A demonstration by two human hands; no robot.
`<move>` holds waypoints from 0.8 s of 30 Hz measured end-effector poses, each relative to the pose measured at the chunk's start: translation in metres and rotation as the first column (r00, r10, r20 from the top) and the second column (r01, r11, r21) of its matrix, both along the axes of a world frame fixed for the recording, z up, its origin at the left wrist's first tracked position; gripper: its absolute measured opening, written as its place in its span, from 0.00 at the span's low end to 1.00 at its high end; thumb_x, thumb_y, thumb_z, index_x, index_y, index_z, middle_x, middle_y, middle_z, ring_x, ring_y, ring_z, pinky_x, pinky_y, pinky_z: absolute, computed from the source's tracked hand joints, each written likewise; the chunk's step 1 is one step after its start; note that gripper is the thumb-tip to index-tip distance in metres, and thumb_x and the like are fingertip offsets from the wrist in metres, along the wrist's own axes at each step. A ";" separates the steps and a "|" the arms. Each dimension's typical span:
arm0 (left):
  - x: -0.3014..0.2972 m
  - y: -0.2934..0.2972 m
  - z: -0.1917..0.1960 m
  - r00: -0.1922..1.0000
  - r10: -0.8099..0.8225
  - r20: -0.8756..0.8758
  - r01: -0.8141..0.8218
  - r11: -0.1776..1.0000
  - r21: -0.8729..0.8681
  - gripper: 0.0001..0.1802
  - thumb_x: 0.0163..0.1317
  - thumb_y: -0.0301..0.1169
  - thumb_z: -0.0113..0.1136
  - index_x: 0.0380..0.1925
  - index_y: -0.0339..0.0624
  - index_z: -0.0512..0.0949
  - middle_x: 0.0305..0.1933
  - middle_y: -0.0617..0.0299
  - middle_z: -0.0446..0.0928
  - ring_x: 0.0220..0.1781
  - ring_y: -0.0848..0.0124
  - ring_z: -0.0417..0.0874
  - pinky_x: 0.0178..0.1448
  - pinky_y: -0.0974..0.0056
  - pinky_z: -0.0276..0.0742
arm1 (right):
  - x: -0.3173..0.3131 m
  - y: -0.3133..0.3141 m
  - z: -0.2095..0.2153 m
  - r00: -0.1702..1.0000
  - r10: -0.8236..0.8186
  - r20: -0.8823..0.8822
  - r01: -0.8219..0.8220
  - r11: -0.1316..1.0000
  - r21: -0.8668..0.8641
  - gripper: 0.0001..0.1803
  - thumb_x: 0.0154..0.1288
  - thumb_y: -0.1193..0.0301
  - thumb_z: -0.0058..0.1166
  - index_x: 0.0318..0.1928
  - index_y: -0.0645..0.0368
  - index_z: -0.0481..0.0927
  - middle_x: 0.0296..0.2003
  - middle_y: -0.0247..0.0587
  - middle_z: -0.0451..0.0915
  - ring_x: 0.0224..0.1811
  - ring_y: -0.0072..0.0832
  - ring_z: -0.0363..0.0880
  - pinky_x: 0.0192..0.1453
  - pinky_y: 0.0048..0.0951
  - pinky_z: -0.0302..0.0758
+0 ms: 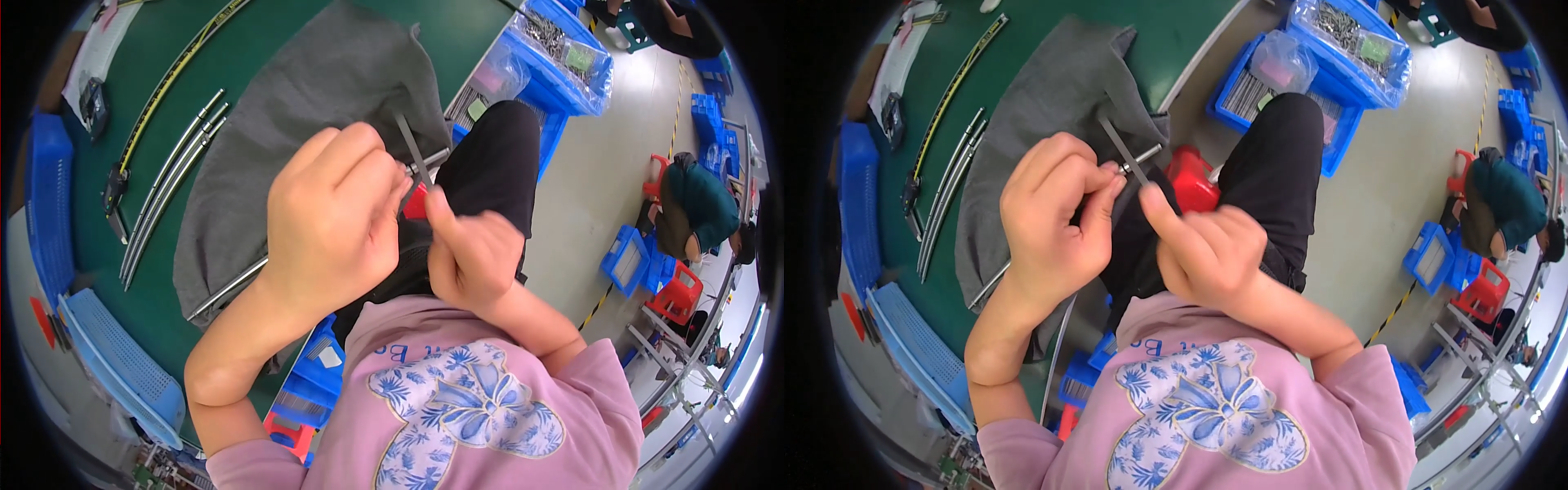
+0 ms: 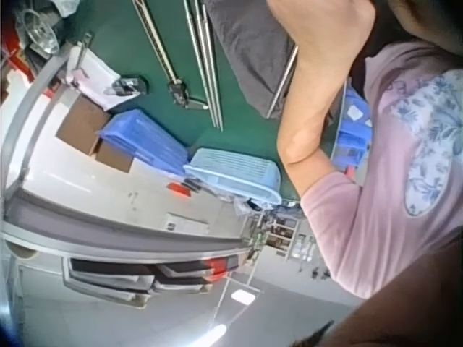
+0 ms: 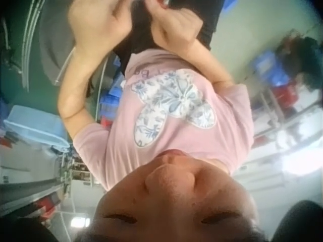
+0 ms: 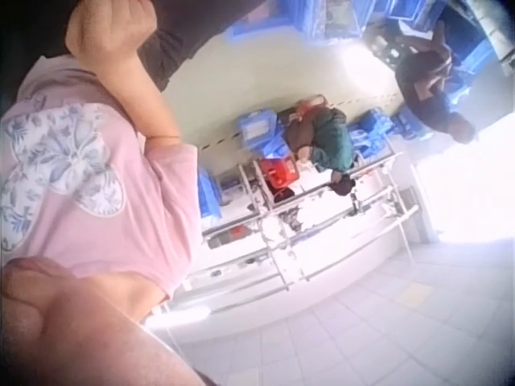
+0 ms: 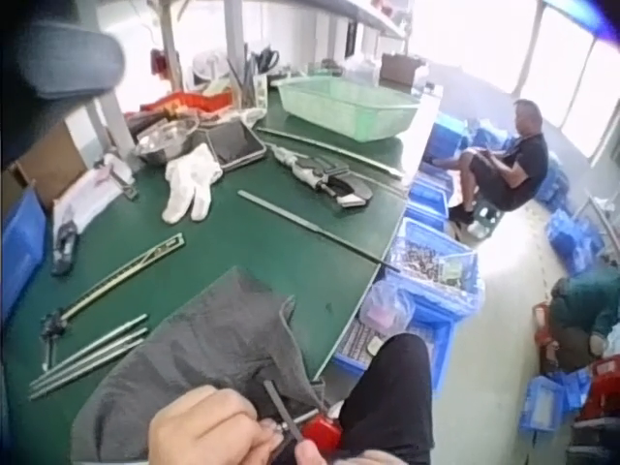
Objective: The recorder uses a digital micrometer to measure and inspect long metal rods at a factory workbench.
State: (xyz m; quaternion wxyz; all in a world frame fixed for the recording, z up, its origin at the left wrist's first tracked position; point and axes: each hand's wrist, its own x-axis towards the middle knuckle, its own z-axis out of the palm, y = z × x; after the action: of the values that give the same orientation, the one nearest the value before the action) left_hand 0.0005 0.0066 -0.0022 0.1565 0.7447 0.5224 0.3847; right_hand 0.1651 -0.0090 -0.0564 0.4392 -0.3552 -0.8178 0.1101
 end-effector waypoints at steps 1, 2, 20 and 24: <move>-0.001 -0.002 0.001 1.000 -0.002 -0.022 0.002 1.000 0.012 0.08 0.36 0.18 0.58 0.17 0.37 0.70 0.22 0.59 0.66 0.24 0.61 0.69 0.25 0.62 0.64 | -0.008 0.009 0.004 1.000 -0.007 -0.008 0.007 1.000 0.023 0.26 0.33 0.83 0.48 0.41 0.66 0.78 0.10 0.29 0.58 0.08 0.22 0.57 0.13 0.23 0.55; -0.001 -0.001 0.001 1.000 -0.006 -0.022 0.006 1.000 0.010 0.08 0.36 0.18 0.58 0.17 0.37 0.70 0.22 0.59 0.66 0.24 0.61 0.69 0.25 0.62 0.64 | -0.014 0.016 0.013 1.000 -0.003 -0.011 0.003 1.000 -0.031 0.25 0.33 0.82 0.48 0.41 0.66 0.78 0.10 0.29 0.58 0.08 0.22 0.57 0.13 0.24 0.55; -0.001 -0.001 0.002 0.999 0.003 -0.039 -0.003 1.000 0.010 0.09 0.34 0.17 0.59 0.16 0.37 0.69 0.22 0.59 0.66 0.22 0.62 0.68 0.24 0.62 0.63 | -0.002 -0.003 -0.004 1.000 -0.025 -0.017 0.026 0.999 0.021 0.25 0.32 0.82 0.49 0.40 0.66 0.79 0.10 0.29 0.56 0.08 0.21 0.56 0.13 0.22 0.54; -0.001 0.000 0.000 1.000 0.021 -0.024 -0.021 1.000 0.013 0.09 0.34 0.17 0.59 0.16 0.38 0.69 0.21 0.59 0.65 0.21 0.62 0.67 0.23 0.62 0.63 | -0.007 0.005 0.002 1.000 -0.023 0.012 0.022 1.000 0.010 0.26 0.32 0.81 0.50 0.41 0.64 0.79 0.10 0.28 0.56 0.08 0.21 0.57 0.13 0.23 0.54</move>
State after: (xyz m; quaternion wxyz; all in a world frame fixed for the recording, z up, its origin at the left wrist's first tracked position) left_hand -0.0008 0.0061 -0.0018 0.1415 0.7448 0.5294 0.3809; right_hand 0.1582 -0.0040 -0.0539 0.4374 -0.3628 -0.8169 0.0989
